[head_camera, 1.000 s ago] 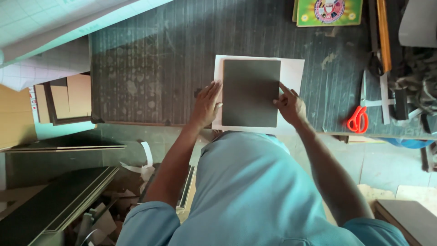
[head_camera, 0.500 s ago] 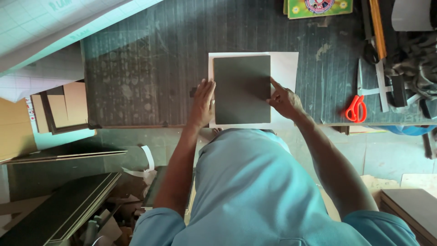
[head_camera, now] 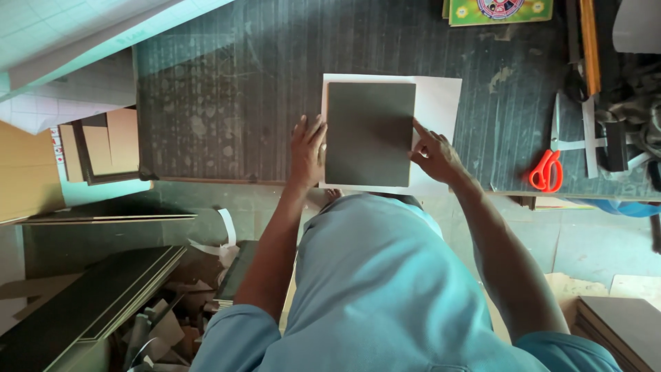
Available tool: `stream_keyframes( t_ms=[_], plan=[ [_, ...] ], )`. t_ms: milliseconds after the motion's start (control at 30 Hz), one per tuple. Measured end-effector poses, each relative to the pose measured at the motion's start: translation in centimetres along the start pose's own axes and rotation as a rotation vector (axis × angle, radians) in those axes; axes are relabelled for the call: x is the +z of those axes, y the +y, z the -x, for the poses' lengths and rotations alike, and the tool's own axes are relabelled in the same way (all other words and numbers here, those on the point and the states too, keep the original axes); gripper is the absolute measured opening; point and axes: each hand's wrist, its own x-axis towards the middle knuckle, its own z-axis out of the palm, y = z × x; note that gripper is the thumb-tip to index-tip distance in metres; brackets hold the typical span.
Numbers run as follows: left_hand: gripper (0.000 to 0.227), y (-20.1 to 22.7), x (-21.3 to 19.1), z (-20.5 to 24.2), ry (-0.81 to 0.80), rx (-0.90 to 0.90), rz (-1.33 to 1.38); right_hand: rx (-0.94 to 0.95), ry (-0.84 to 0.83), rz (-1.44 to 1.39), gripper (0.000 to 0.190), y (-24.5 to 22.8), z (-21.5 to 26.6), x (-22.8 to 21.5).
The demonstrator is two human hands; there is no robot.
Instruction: Applying white adhesive backing to square gray panels by measuring and cutting the material with scissors.
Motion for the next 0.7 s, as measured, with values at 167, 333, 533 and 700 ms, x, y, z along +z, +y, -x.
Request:
stream_keyframes(
  t_ms=[167,333,533,700],
  plan=[
    [0.045,-0.4,0.0,0.1,-0.022,-0.017,0.007,-0.026,-0.028,0.004,0.085,-0.3,-0.2,-0.1],
    [0.043,0.0,-0.7,-0.1,0.002,0.017,0.024,0.015,-0.041,0.033,0.085,-0.7,-0.1,-0.3],
    [0.047,0.4,-0.8,-0.2,-0.042,-0.009,0.008,0.024,-0.025,0.035,0.084,-1.4,0.1,-0.7],
    [0.046,0.3,0.0,0.1,-0.012,-0.021,-0.003,-0.025,0.012,-0.007,0.082,-1.4,0.2,-0.8]
  ],
)
